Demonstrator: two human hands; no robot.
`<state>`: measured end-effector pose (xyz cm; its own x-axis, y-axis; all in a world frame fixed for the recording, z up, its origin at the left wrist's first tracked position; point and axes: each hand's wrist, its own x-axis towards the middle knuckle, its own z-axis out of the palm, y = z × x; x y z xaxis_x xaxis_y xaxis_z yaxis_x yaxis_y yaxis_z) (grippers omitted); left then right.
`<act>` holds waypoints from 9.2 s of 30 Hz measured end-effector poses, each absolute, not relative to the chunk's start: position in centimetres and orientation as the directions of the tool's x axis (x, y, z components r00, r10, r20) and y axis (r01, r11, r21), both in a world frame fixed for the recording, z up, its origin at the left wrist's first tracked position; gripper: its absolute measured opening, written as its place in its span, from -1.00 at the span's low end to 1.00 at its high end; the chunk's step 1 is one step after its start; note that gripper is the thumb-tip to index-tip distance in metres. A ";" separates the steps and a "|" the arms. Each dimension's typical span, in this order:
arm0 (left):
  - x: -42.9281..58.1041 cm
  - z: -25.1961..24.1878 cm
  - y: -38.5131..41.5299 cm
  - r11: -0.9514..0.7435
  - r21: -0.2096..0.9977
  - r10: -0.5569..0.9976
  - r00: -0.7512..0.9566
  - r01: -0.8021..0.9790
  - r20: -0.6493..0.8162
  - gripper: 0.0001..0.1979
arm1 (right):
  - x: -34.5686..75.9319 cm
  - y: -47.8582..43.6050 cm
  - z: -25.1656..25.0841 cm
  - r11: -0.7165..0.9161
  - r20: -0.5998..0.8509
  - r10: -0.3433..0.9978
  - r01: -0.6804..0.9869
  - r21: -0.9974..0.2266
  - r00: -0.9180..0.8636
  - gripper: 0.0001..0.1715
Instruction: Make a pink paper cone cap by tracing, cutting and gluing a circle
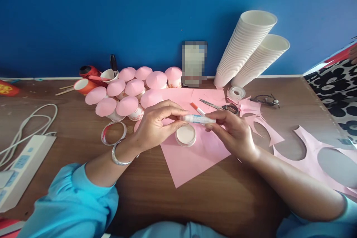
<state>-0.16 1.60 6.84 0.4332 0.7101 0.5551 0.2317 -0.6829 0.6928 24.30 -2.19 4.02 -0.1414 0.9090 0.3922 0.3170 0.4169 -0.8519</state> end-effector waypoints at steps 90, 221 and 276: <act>-9.8 6.8 -2.4 -0.261 0.377 0.920 0.348 0.889 -0.183 -0.66 | 15.6 -8.6 3.2 0.305 -0.023 0.805 0.448 -0.840 -0.592 -0.68; -1.7 5.8 0.3 0.137 0.956 0.882 0.407 0.261 -0.237 -0.65 | 21.9 -4.2 2.4 -0.456 -0.377 0.850 -0.156 -0.876 -0.367 -0.54; 0.4 4.3 -1.4 -0.802 0.337 0.589 0.749 0.493 0.304 -0.37 | 22.8 -5.8 2.5 0.773 0.709 0.484 0.630 -0.072 -0.513 -0.60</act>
<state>0.36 -1.40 4.28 0.7491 0.5885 0.3041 0.4934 -0.8020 0.3367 22.79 -5.81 2.50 -0.5130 0.4844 0.7086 0.6303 0.7730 -0.0721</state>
